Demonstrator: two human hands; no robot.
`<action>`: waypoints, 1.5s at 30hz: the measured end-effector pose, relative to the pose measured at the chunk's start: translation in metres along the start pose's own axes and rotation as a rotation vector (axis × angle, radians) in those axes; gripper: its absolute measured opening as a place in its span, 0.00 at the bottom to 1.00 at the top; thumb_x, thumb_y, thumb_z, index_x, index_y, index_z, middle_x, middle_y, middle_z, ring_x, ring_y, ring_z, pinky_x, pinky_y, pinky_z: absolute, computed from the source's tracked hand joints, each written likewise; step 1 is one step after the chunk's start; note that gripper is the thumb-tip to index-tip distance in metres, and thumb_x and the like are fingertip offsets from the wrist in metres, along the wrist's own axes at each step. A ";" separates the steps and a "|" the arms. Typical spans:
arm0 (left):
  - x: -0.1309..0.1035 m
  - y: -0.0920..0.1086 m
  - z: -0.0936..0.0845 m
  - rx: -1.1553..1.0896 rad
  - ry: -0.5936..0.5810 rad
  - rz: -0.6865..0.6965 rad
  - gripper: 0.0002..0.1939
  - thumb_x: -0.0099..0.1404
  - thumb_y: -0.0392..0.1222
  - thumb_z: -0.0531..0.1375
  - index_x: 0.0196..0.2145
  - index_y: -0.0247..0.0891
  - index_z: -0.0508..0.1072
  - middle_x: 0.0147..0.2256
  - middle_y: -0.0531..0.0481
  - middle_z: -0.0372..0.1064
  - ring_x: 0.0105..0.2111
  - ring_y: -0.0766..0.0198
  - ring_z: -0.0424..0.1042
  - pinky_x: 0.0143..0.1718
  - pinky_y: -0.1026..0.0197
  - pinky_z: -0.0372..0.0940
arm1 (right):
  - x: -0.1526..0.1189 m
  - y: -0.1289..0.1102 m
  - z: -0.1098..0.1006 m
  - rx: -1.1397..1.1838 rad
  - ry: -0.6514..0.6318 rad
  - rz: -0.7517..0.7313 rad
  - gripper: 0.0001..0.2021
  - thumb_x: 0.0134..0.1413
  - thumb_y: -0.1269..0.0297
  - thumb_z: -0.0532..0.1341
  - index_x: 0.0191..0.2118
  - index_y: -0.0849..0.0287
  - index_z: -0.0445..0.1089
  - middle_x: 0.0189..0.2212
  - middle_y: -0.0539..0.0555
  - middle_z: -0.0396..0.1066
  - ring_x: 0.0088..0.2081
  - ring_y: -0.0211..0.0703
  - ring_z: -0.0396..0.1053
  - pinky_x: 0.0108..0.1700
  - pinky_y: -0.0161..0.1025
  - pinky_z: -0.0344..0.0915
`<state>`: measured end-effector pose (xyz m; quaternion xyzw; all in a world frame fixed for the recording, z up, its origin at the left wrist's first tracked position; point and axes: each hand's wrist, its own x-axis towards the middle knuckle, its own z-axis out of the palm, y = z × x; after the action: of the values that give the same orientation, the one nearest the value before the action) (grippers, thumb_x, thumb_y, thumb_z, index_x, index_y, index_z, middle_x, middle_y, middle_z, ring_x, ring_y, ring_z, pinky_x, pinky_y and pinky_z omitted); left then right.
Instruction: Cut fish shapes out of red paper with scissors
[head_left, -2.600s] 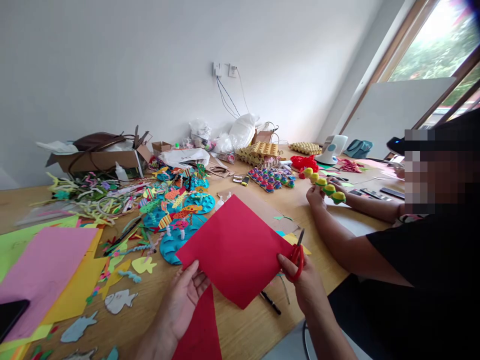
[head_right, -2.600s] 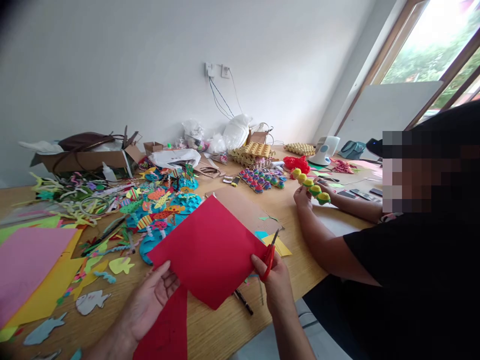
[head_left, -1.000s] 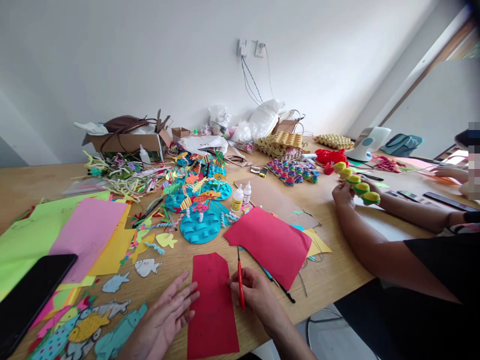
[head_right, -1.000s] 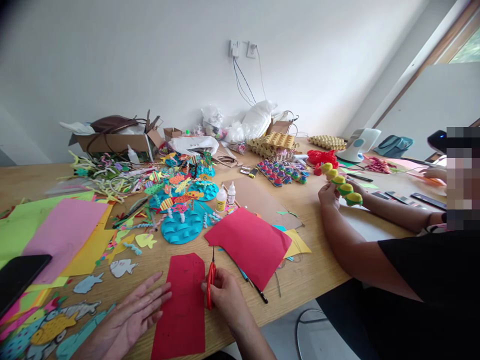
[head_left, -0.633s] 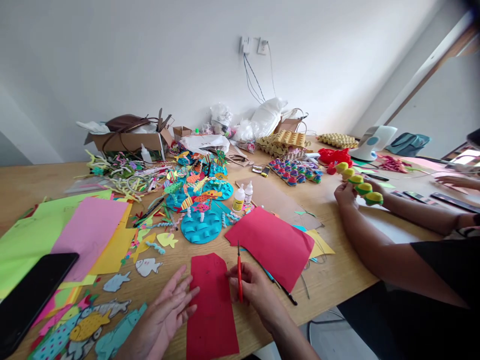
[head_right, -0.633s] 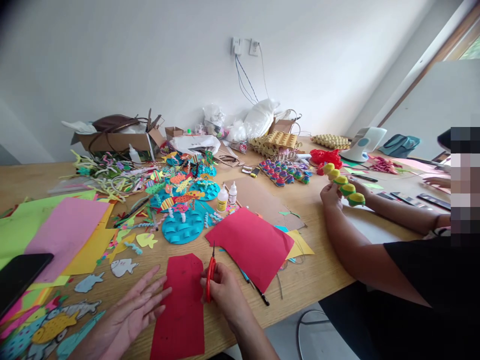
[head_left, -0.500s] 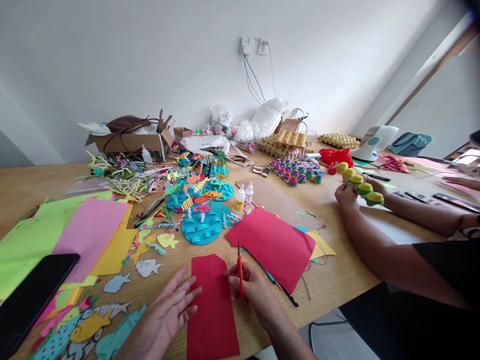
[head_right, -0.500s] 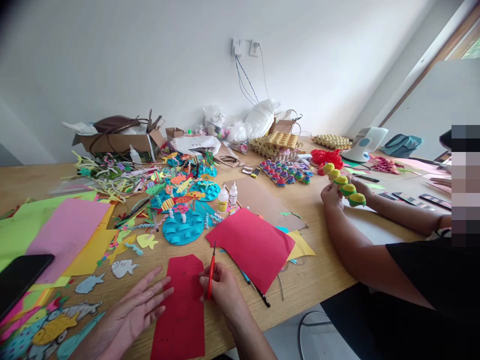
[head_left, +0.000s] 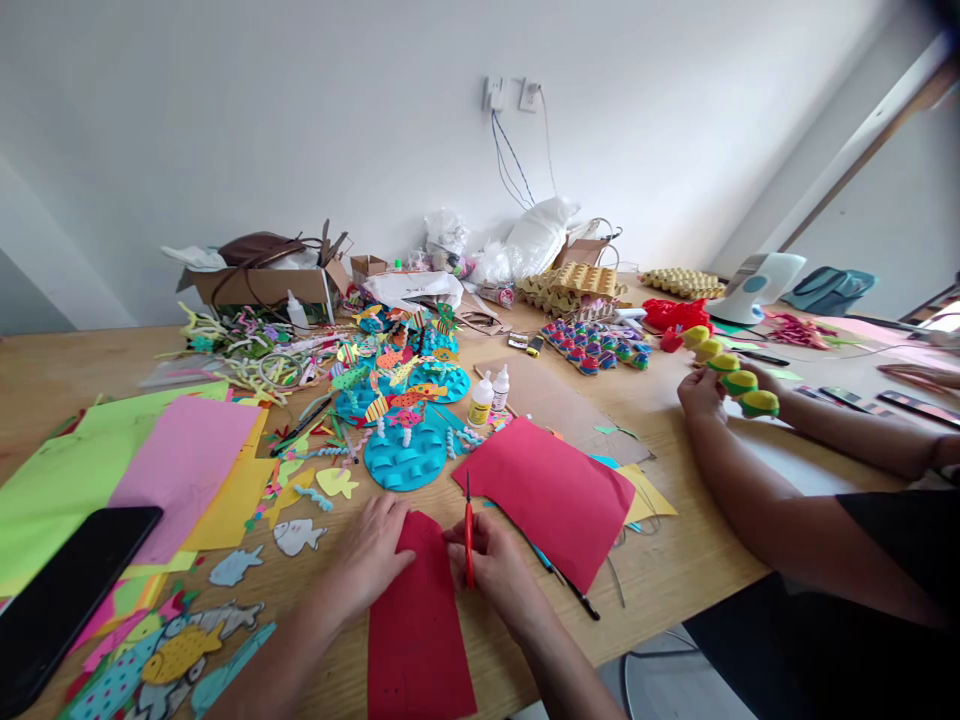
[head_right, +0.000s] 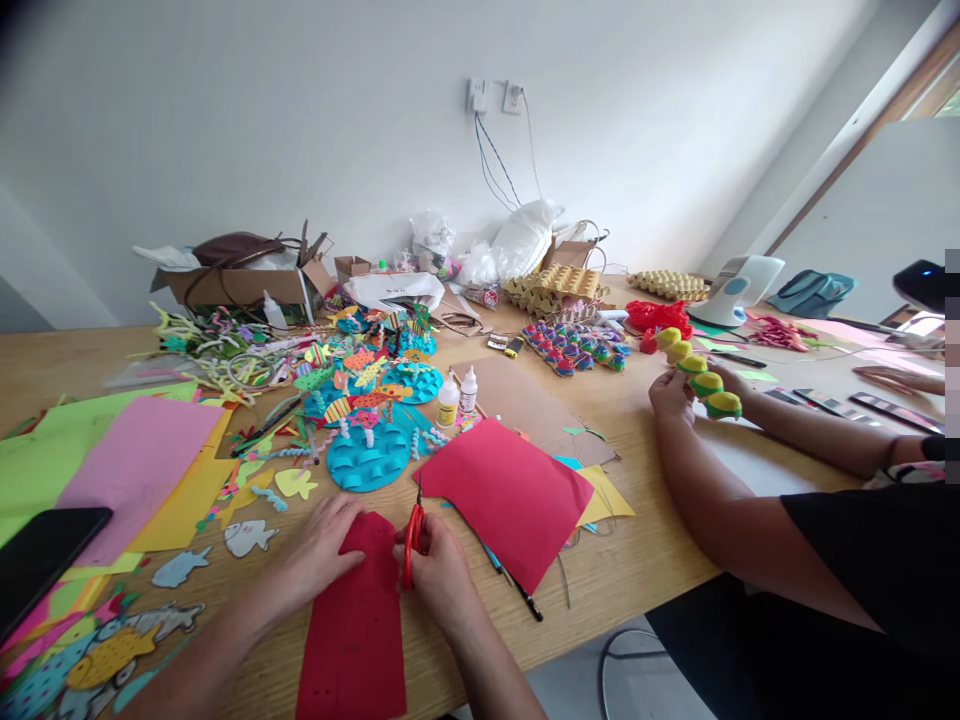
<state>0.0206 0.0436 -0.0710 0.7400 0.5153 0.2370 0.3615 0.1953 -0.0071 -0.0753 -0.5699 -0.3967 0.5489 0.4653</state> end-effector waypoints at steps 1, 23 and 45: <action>0.002 -0.001 0.000 0.009 -0.013 -0.004 0.16 0.44 0.32 0.62 0.34 0.41 0.73 0.44 0.42 0.70 0.49 0.45 0.63 0.52 0.50 0.52 | 0.000 0.001 0.000 0.001 0.001 -0.003 0.09 0.35 0.68 0.63 0.28 0.59 0.64 0.28 0.52 0.71 0.28 0.44 0.67 0.24 0.34 0.61; -0.030 0.040 -0.052 -1.072 0.310 -0.255 0.26 0.48 0.41 0.68 0.47 0.41 0.70 0.38 0.51 0.78 0.38 0.57 0.75 0.37 0.62 0.69 | -0.016 -0.025 -0.025 0.192 -0.098 -0.073 0.19 0.40 0.50 0.67 0.30 0.61 0.67 0.26 0.50 0.69 0.15 0.29 0.57 0.18 0.30 0.52; -0.050 0.042 -0.074 -0.984 0.110 -0.215 0.15 0.49 0.41 0.69 0.36 0.39 0.77 0.25 0.53 0.72 0.23 0.66 0.66 0.20 0.67 0.65 | -0.007 -0.062 -0.019 0.108 -0.092 -0.199 0.18 0.40 0.56 0.68 0.31 0.60 0.61 0.15 0.41 0.57 0.14 0.28 0.54 0.16 0.27 0.49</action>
<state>-0.0262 0.0095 0.0093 0.4113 0.4341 0.4516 0.6621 0.2175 0.0001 -0.0147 -0.4760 -0.4419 0.5464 0.5289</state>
